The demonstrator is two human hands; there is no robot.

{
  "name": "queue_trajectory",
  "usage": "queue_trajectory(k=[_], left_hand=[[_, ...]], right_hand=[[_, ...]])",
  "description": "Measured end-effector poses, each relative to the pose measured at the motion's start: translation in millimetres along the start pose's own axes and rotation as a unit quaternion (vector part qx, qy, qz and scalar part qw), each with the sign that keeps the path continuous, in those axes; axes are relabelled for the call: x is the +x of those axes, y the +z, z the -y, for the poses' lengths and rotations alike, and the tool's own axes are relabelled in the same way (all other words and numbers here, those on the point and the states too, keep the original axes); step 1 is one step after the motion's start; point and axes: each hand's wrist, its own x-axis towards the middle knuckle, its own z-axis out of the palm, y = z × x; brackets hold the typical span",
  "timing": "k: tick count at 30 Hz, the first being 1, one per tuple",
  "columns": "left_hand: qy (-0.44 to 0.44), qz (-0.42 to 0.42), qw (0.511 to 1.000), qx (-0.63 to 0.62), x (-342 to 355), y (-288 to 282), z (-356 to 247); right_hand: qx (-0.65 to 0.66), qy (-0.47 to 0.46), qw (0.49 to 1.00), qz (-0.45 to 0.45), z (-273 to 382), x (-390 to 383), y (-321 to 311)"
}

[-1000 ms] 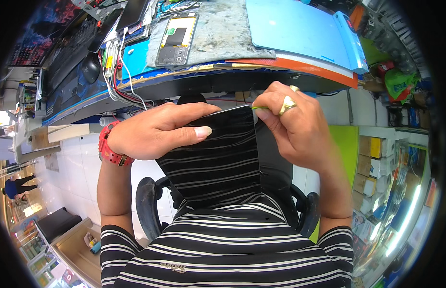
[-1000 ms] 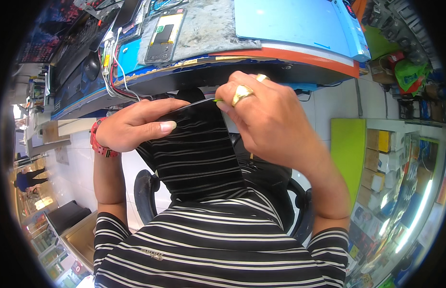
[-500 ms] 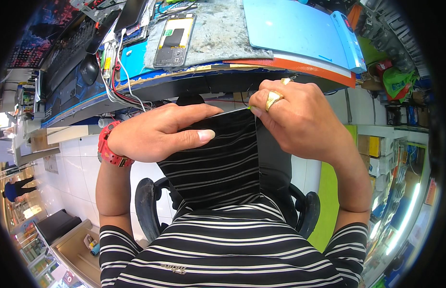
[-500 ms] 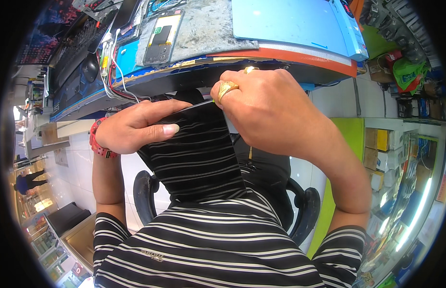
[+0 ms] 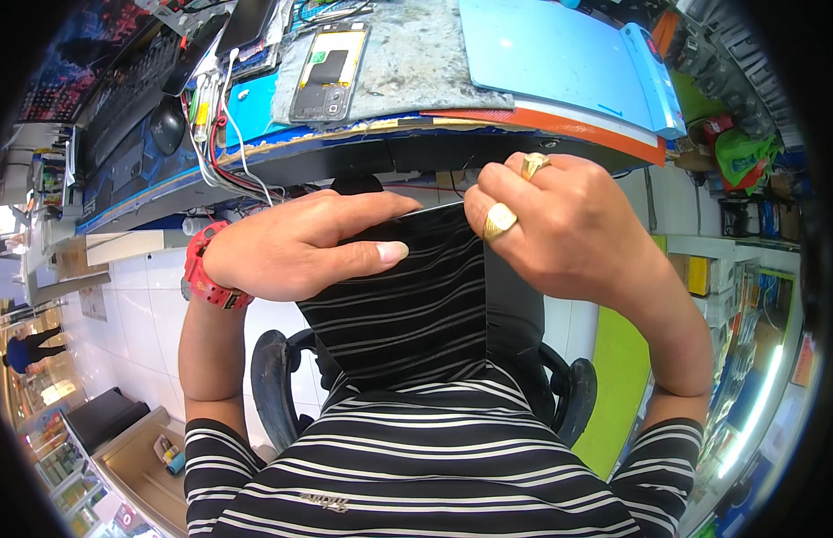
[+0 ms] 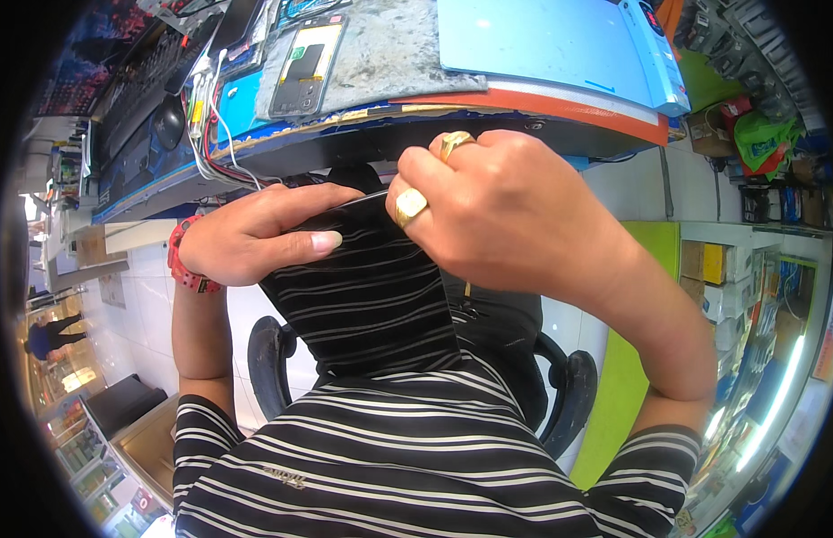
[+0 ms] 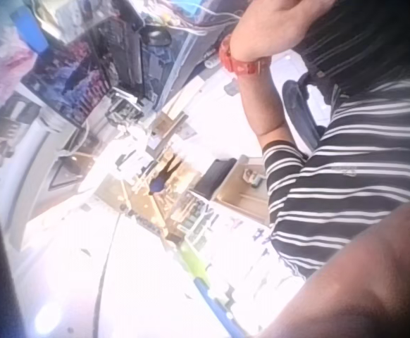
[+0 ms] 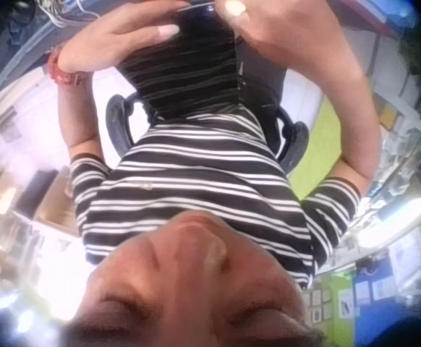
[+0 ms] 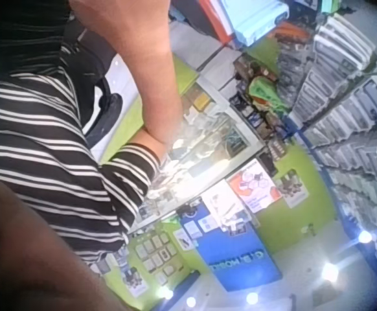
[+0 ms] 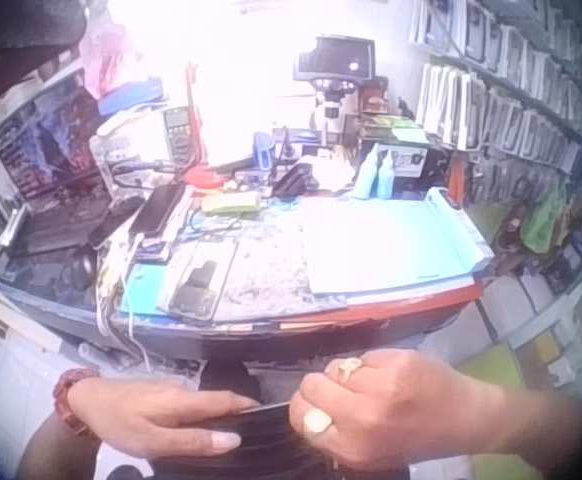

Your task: The person uses a prying tool to separate the screen of a tablet from its frame, running the tool along the edges to release the adhesive.

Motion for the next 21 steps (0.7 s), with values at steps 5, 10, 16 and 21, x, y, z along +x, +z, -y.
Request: queue_trajectory(k=[5,10,16,21], left_hand=[[0.047,-0.032,0.996,0.063,-0.9,3.7,4.7],[-0.028,0.014,0.997,0.065,2.3,3.2,-8.4],[-0.027,0.030,0.998,0.053,5.8,4.3,-6.8],[-0.018,0.038,0.998,0.051,7.6,4.4,-4.8]], right_hand=[[-0.015,-0.026,0.999,-0.012,-1.8,-3.2,5.0],[0.002,-0.026,1.000,-0.008,-3.7,-9.7,5.4],[0.088,0.025,0.996,-0.001,-8.3,-15.3,9.6],[0.170,0.073,0.982,0.022,-9.8,-18.3,9.9]])
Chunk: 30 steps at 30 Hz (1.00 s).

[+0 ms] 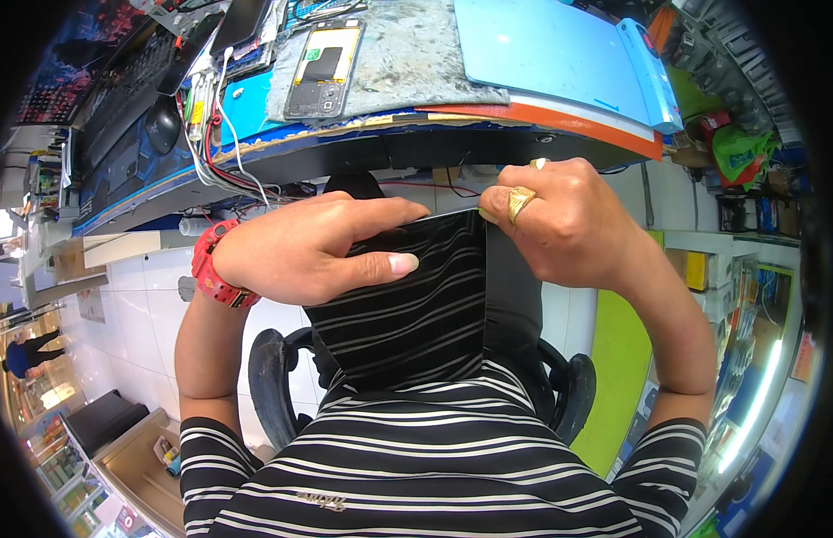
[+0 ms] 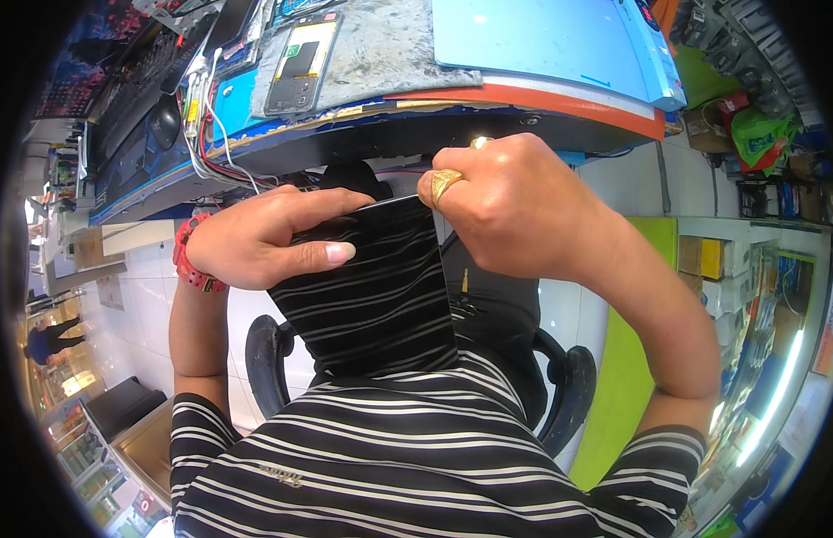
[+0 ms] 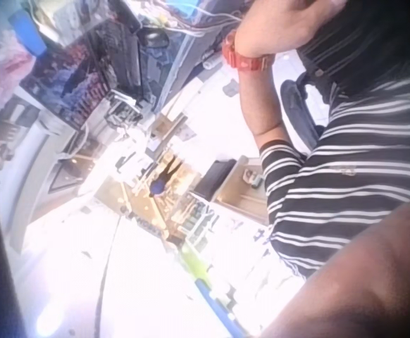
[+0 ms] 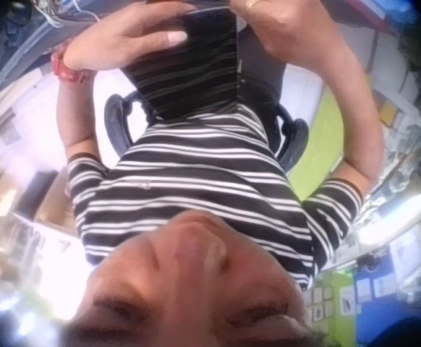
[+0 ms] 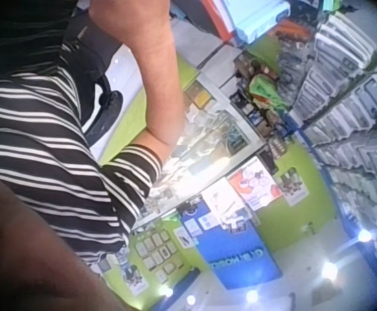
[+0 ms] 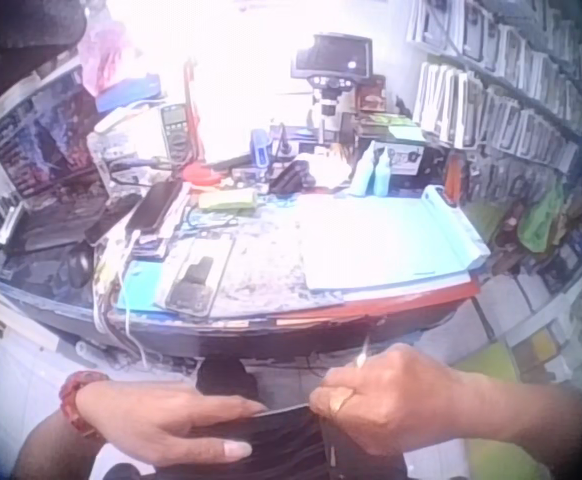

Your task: The person uses a prying tool to separate the screen of a tablet from its frame, running the tool along the edges to release the adhesive.

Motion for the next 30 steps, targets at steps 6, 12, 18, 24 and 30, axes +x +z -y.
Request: queue_trajectory(k=[6,12,18,24,30], left_hand=[[0.008,0.003,1.000,0.001,1.4,0.2,1.8],[0.011,0.005,1.000,-0.002,2.0,-0.1,4.1],[-0.004,0.012,1.000,-0.007,3.2,-1.9,2.5],[-0.002,0.014,1.000,-0.013,2.5,-2.4,1.3],[0.002,0.020,1.000,-0.013,3.8,-1.3,2.8]], right_hand=[[0.095,0.018,0.993,-0.073,-0.9,-4.7,11.4],[0.182,0.080,0.977,-0.084,0.2,-10.6,17.8],[0.208,0.111,0.969,-0.078,1.4,-11.6,16.4],[0.218,0.146,0.961,-0.088,8.1,-14.5,19.5],[0.234,0.183,0.944,-0.139,18.5,-20.0,34.2]])
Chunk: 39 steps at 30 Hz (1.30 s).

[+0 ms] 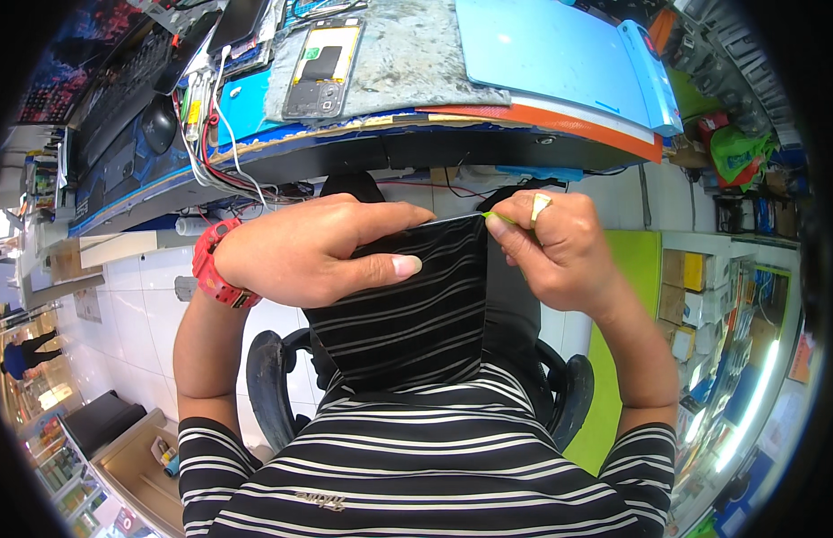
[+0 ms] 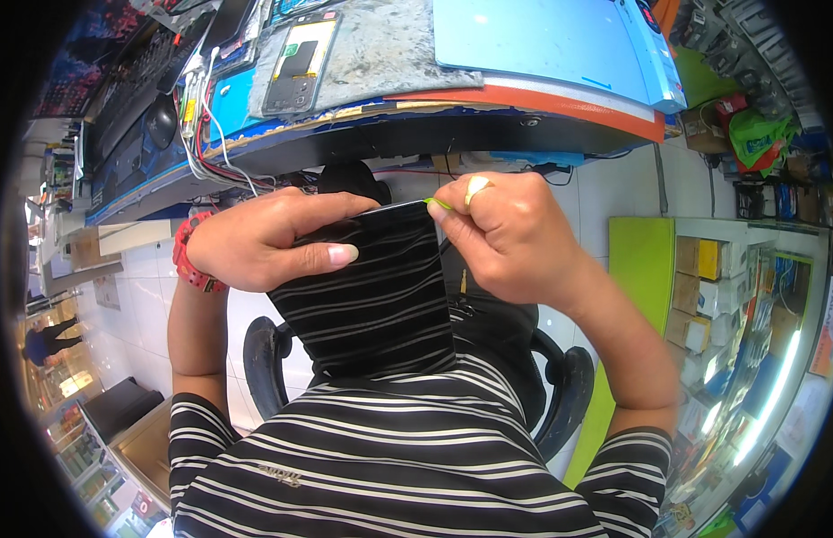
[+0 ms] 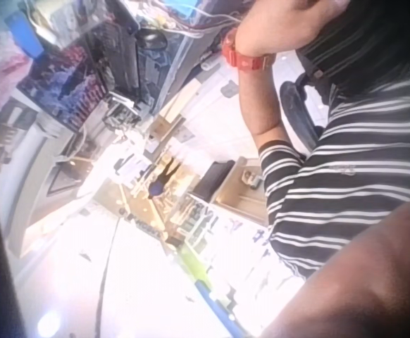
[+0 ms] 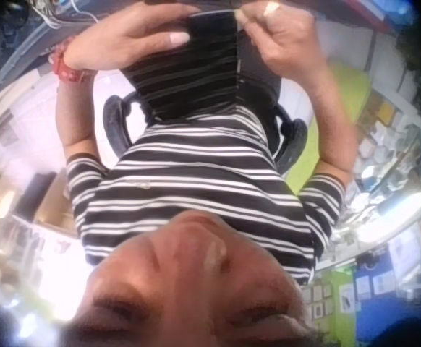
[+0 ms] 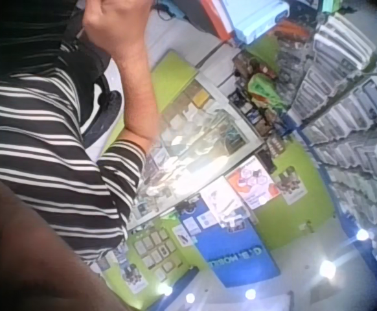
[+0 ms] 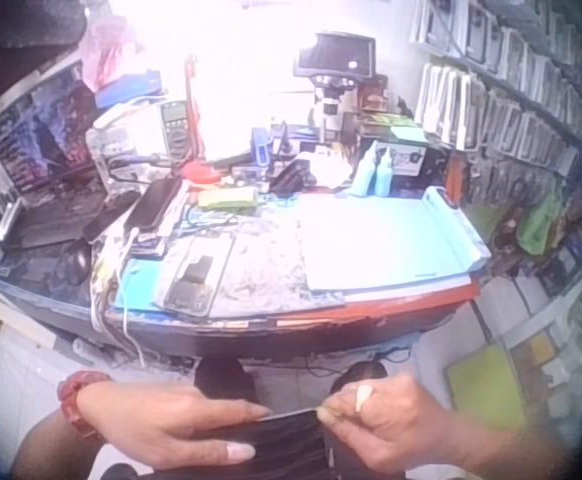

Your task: The person uses a prying tool to separate the screen of a tablet from its frame, running the tool along the edges to release the adhesive.

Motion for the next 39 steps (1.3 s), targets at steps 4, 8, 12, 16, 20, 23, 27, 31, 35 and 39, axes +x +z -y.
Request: queue_trajectory(k=[4,8,12,16,20,23,27,31,35,39], left_hand=[[0.005,-0.008,1.000,0.017,-0.8,0.8,-0.3],[0.016,-0.010,0.999,0.027,1.4,1.0,-3.9],[0.015,-0.012,0.999,0.051,2.8,0.3,-7.6],[0.022,-0.019,0.998,0.063,2.0,1.0,-9.2],[0.028,-0.021,0.997,0.072,2.2,1.5,-5.1],[0.036,-0.027,0.997,0.068,1.0,1.5,-4.2],[0.026,-0.014,0.998,0.050,0.9,1.4,-1.7],[0.021,-0.004,0.999,0.044,3.6,1.3,-2.9],[0.047,-0.011,0.997,0.052,6.9,2.4,2.2],[0.033,-0.008,0.997,0.072,8.0,1.9,3.0]], right_hand=[[-0.049,-0.021,0.998,-0.033,9.4,-4.7,9.9],[-0.118,-0.039,0.990,-0.070,16.0,-7.8,14.5],[-0.216,-0.042,0.975,-0.031,26.0,-6.5,7.0],[-0.260,-0.043,0.964,0.023,33.2,0.4,-4.9],[-0.168,-0.046,0.984,0.045,22.1,11.3,-15.5],[-0.129,-0.030,0.989,0.066,17.6,14.3,-19.4],[-0.073,-0.001,0.995,0.072,8.7,9.2,-16.3],[-0.018,0.049,0.998,0.047,4.2,-3.7,-6.2],[-0.020,0.057,0.998,0.021,3.5,-11.6,-1.2],[-0.008,0.051,0.997,-0.054,1.4,-20.2,13.5]])
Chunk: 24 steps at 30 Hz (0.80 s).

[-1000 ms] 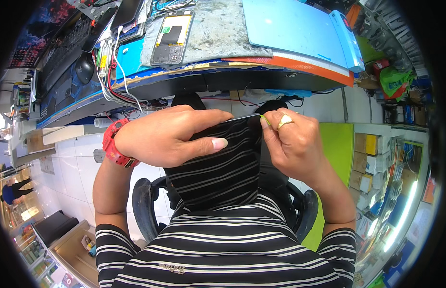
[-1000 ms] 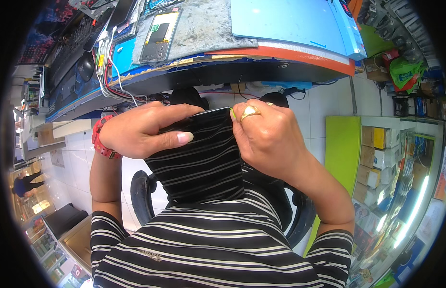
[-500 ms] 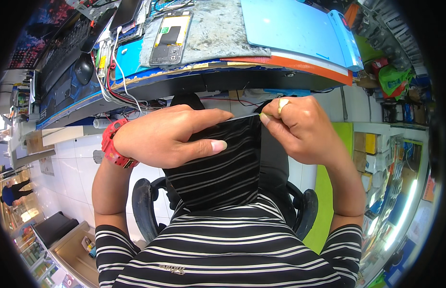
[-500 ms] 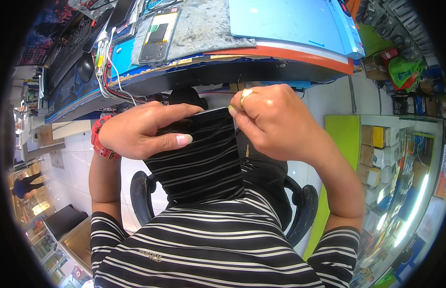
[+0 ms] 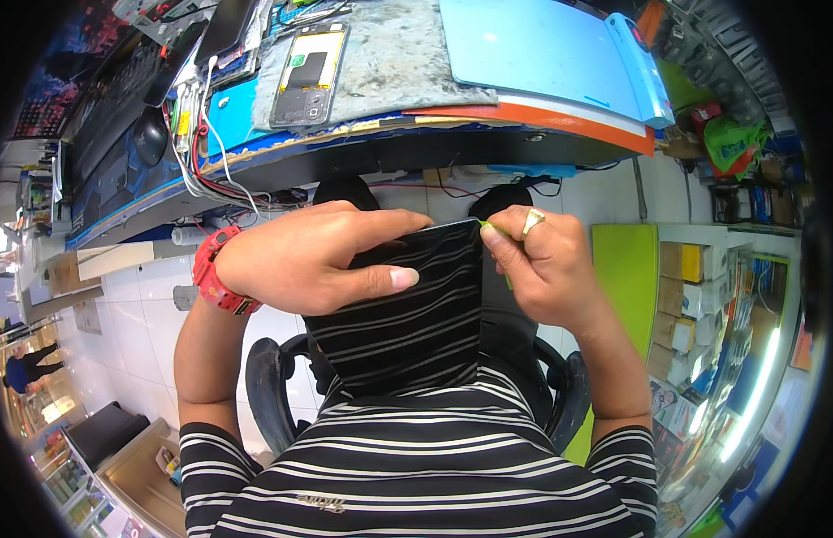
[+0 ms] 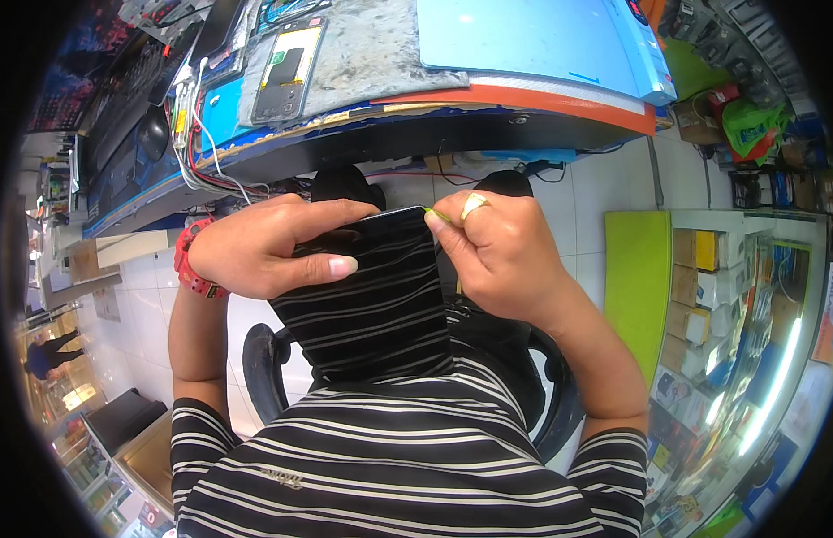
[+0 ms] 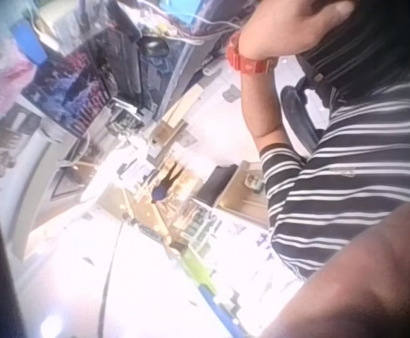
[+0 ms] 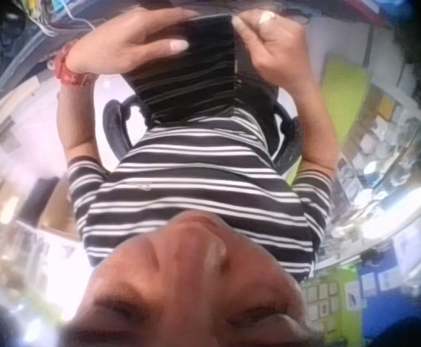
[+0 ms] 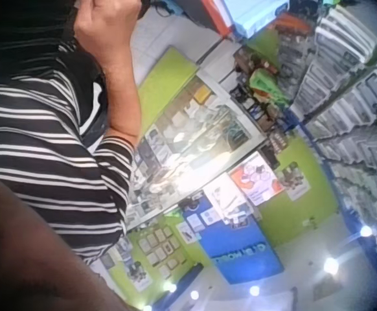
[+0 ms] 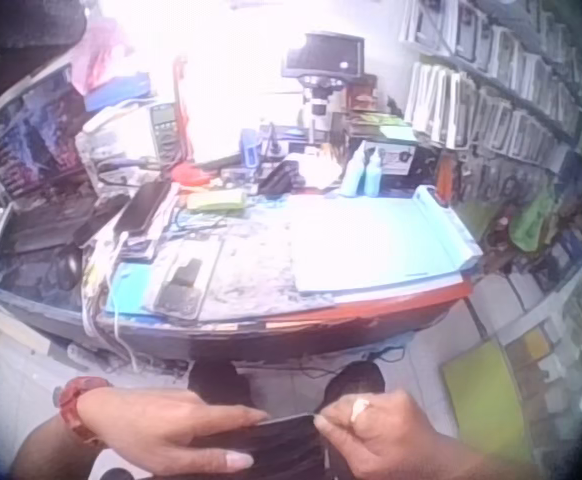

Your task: The person uses a prying tool to separate the screen of a tablet from its frame, running the tool along the edges to release the adhesive.

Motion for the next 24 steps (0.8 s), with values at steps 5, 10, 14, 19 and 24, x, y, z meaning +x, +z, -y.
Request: queue_trajectory(k=[5,10,14,19,24], left_hand=[[-0.009,0.000,1.000,-0.011,-0.4,-2.6,-2.9],[-0.047,0.006,0.999,-0.003,-4.3,-5.3,-9.1],[-0.025,-0.004,1.000,0.011,-5.1,-3.9,-4.9],[-0.007,-0.019,1.000,-0.006,-7.9,-2.4,-0.5],[-0.014,-0.019,1.000,-0.002,-9.1,-2.9,1.8]], right_hand=[[-0.056,-0.043,0.997,-0.034,8.0,4.0,2.4],[-0.079,-0.066,0.994,-0.048,13.1,8.7,7.7],[-0.073,-0.051,0.994,-0.059,13.9,9.5,10.3],[-0.071,-0.055,0.994,-0.061,13.4,13.2,13.7],[-0.085,-0.059,0.992,-0.065,14.5,16.4,14.8]])
